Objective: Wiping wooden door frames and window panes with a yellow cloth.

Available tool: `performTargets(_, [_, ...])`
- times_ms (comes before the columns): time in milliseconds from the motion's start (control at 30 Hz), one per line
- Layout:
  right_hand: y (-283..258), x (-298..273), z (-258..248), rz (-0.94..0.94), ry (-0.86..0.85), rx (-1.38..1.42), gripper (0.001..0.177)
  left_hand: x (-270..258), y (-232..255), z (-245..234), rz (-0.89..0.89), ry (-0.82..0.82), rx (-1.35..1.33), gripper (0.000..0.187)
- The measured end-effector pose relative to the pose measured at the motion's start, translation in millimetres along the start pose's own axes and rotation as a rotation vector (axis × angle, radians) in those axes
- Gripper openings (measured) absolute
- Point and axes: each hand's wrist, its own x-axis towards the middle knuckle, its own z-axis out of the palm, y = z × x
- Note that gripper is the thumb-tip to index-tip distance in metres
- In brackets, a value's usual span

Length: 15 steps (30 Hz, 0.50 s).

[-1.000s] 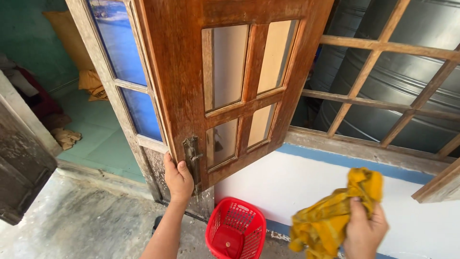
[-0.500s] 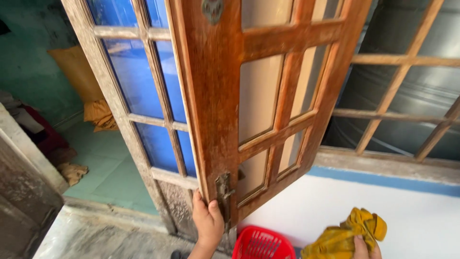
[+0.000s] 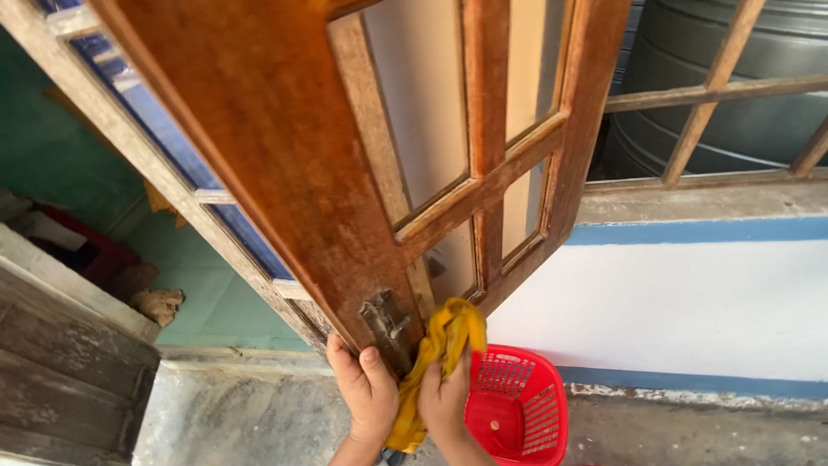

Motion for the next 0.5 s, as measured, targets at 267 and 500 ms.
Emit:
performTargets(267, [117, 135, -39, 0.271, 0.376, 0.137, 0.047, -4, -14, 2, 0.112, 0.058, 0.123, 0.051])
performTargets(500, [39, 49, -14, 0.158, 0.209, -0.174, 0.048, 1, 0, 13, -0.035, 0.144, -0.111, 0.064])
